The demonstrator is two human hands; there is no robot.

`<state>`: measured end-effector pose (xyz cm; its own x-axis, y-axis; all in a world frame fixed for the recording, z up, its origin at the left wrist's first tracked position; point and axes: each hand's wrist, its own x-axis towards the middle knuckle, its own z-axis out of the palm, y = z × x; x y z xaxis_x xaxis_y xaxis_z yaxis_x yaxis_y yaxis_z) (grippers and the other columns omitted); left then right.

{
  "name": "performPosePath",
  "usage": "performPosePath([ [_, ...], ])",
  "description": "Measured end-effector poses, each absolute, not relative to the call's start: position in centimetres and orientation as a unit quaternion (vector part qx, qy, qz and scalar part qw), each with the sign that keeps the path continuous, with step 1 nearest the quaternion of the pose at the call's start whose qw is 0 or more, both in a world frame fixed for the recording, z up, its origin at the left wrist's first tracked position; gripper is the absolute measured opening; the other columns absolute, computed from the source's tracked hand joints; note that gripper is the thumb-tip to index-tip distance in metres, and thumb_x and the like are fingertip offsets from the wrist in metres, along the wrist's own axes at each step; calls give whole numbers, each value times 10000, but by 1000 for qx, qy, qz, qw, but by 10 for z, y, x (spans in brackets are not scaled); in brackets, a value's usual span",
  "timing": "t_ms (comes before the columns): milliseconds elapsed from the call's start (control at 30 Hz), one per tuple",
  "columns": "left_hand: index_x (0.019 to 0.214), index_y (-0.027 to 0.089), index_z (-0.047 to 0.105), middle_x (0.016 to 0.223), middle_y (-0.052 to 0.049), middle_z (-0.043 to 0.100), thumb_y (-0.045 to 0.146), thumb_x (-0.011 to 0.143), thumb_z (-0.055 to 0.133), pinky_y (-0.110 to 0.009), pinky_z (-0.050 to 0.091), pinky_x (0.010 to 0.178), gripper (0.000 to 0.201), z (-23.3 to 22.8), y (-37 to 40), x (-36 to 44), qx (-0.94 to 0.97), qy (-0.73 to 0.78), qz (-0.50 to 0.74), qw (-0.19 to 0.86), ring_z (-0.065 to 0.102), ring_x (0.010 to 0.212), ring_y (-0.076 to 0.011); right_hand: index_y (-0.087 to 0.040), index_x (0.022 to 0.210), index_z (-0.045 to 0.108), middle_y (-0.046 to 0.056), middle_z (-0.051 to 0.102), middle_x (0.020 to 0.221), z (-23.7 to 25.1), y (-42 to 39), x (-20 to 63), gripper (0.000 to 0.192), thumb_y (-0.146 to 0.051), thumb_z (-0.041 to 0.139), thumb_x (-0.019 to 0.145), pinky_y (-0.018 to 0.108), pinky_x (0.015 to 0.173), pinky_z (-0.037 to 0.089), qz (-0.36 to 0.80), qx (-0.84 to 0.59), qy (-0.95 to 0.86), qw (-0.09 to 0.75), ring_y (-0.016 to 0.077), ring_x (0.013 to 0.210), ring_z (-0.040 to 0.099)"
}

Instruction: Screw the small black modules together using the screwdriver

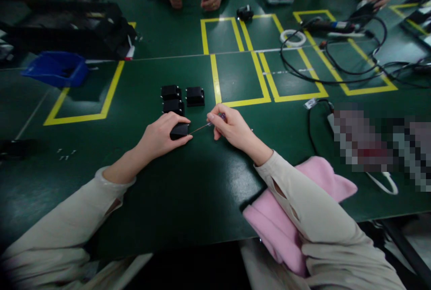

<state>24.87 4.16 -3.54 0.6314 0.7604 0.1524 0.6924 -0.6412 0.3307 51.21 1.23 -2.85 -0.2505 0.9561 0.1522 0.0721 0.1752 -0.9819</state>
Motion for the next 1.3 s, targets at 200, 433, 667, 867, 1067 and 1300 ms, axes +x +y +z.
performPosePath([
  [200,1255,214,625,1249,-122,707,449,981,661,-455,584,923,363,-35,42,248,895,404,140,126,665,1182,-323,-230,985,526,-91,597,607,-31,13,513,309,-487,691,1032,246,558,493,506,-406,-605,461,105,524,636],
  [433,1252,205,629,1246,-127,708,464,990,654,-455,584,915,369,-36,42,248,895,404,143,125,671,1173,-324,-222,919,540,-121,456,510,-29,13,513,345,-519,660,1046,238,506,412,502,-414,-615,445,97,463,567],
  [667,1261,210,622,1253,-122,705,457,988,665,-446,582,907,370,-37,42,248,896,403,142,122,671,1168,-318,-229,941,527,-85,582,595,-29,13,513,258,-411,686,1032,253,571,483,501,-412,-611,453,106,536,623],
  [867,1252,207,625,1247,-119,708,463,991,662,-436,581,907,367,-36,42,248,895,403,143,123,673,1175,-317,-224,922,541,-127,435,491,-29,13,513,337,-514,661,1043,239,495,397,502,-419,-616,439,97,448,547],
  [1067,1248,190,635,1229,-122,710,443,987,672,-452,579,940,365,-38,42,248,898,398,147,117,676,1161,-319,-220,966,529,-89,581,595,-32,15,513,211,-363,675,1018,236,537,453,504,-407,-610,457,95,508,606],
  [1300,1255,191,629,1238,-125,711,449,993,669,-445,581,926,370,-37,42,247,899,395,149,118,678,1170,-320,-228,942,516,-116,512,528,-32,14,512,224,-372,667,1022,228,503,437,516,-399,-607,454,89,465,566],
])
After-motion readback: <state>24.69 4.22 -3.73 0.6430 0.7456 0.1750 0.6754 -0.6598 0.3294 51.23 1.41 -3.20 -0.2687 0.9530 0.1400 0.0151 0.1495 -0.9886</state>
